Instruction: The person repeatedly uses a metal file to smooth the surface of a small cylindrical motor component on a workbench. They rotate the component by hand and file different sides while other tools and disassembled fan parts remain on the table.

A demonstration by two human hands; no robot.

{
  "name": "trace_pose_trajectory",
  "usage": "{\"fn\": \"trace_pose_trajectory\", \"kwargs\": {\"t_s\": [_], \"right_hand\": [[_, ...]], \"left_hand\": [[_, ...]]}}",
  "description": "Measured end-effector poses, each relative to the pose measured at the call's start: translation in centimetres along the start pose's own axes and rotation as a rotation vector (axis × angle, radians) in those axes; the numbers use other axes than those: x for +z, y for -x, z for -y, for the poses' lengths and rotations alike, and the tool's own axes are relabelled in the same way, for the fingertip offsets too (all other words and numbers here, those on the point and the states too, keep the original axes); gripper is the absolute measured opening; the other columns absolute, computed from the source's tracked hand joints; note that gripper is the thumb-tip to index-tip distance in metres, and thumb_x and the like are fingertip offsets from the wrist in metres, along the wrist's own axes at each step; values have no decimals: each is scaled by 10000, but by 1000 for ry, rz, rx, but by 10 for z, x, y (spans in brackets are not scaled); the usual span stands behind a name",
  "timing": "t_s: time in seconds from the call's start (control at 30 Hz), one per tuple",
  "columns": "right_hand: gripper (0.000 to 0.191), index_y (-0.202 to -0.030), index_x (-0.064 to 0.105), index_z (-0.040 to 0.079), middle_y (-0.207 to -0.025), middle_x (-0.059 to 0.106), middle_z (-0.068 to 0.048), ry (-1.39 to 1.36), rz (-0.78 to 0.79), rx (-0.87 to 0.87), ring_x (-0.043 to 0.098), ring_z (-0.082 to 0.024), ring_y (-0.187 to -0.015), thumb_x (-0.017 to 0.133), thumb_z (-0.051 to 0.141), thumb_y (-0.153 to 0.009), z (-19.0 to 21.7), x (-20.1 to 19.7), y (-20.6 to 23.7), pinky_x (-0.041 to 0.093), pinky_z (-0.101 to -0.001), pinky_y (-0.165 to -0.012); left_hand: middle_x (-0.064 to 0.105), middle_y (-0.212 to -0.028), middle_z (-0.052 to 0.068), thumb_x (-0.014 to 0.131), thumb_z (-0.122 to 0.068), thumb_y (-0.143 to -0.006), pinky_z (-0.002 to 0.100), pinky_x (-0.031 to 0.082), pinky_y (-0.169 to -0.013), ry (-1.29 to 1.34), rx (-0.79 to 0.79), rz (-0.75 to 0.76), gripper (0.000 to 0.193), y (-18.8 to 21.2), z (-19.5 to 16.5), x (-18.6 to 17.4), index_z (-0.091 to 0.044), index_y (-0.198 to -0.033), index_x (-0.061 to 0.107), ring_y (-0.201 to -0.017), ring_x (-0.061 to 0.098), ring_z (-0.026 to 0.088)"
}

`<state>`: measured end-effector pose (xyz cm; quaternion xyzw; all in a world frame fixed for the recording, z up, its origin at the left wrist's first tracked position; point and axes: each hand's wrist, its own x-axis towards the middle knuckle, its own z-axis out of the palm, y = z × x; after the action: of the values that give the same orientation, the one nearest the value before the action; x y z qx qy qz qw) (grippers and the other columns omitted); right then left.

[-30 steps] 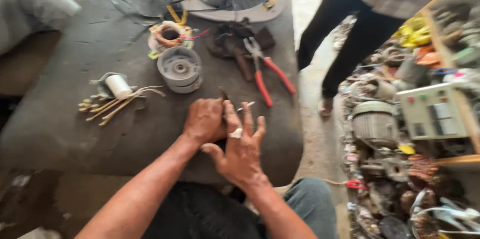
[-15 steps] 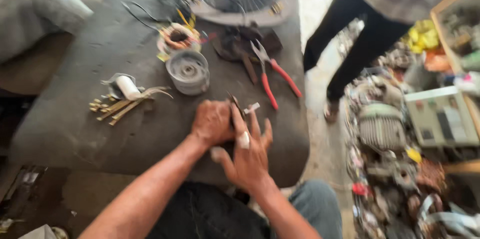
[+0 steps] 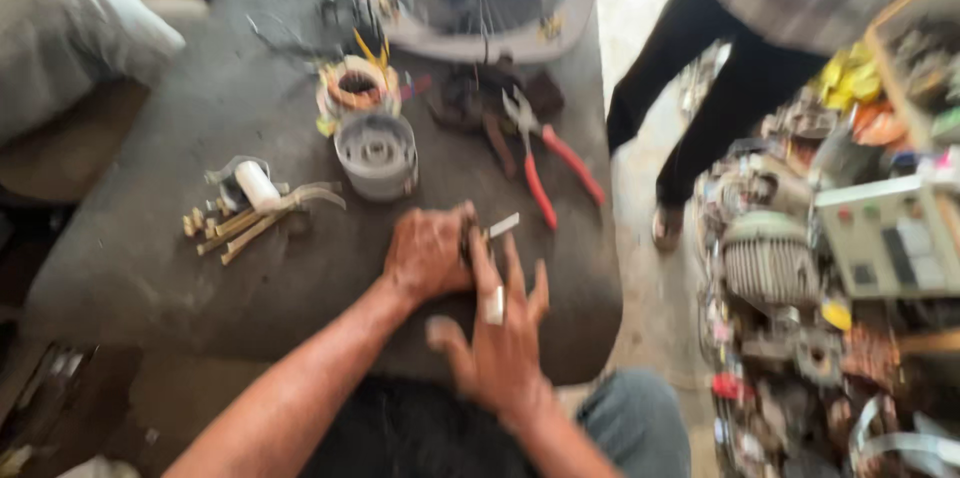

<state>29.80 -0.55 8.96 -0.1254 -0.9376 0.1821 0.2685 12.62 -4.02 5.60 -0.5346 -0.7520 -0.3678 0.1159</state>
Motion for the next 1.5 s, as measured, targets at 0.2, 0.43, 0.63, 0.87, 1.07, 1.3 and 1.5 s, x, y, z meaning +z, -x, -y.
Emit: {"fn": "trace_pose_trajectory", "kwargs": {"t_s": [0.2, 0.43, 0.63, 0.87, 1.07, 1.3, 1.5], "right_hand": [[975, -1566, 260, 7, -1621, 361, -175, -21, -18, -12, 256, -469, -1514, 666, 571, -882, 1, 4, -4, 84, -722, -1138], [967, -1604, 257, -24, -1679, 340, -195, -73, 5, 2, 247, -455, -1567, 638, 537, -914, 4, 2, -3, 80, -708, -1198], [924, -1650, 301, 54, -1617, 456, -77, -8, 60, 129, 279, -418, -1608, 685, 508, -943, 7, 1, -2, 97, -681, -1247], [957, -1603, 284, 8, -1670, 386, -154, -28, -30, 63, 283, -464, -1547, 682, 527, -904, 3, -7, -3, 116, -687, -1196], [1058, -1562, 256, -40, -1630, 337, -194, 93, -44, -9, 261, -476, -1493, 666, 642, -866, -13, 1, 10, 105, -709, -1131], [1060, -1567, 261, -33, -1646, 330, -198, 129, 1, -49, 262, -469, -1514, 658, 641, -850, -8, -1, 14, 134, -707, -1143], [1006, -1594, 265, -3, -1666, 353, -173, 14, 42, -43, 276, -433, -1556, 683, 561, -873, -1, -7, 5, 115, -696, -1192]], "left_hand": [[700, -631, 153, 789, -390, -692, 511, 546, -589, -20, -111, 142, 358, -4, 0, 1, -95, -851, 666, -601, 694, 388], [697, -628, 146, 776, -416, -730, 480, 547, -557, -28, -149, 162, 330, -2, -5, -3, -108, -791, 673, -591, 702, 353], [713, -718, 134, 750, -432, -797, 484, 554, -609, -70, -188, 247, 322, -4, -3, 0, -124, -853, 673, -668, 715, 354], [725, -715, 159, 774, -409, -725, 514, 548, -622, -57, -174, 205, 380, -2, -9, -3, -112, -940, 675, -658, 705, 387], [721, -713, 175, 767, -333, -715, 533, 547, -637, -49, -105, 55, 376, -11, -10, -1, -128, -1022, 696, -672, 707, 401], [722, -703, 168, 797, -373, -669, 526, 561, -689, -10, -174, 219, 376, -1, -15, -9, -112, -908, 671, -692, 711, 400], [716, -703, 168, 808, -406, -668, 494, 560, -607, -23, -147, 205, 396, -4, -9, -8, -98, -874, 666, -642, 704, 387]]}}
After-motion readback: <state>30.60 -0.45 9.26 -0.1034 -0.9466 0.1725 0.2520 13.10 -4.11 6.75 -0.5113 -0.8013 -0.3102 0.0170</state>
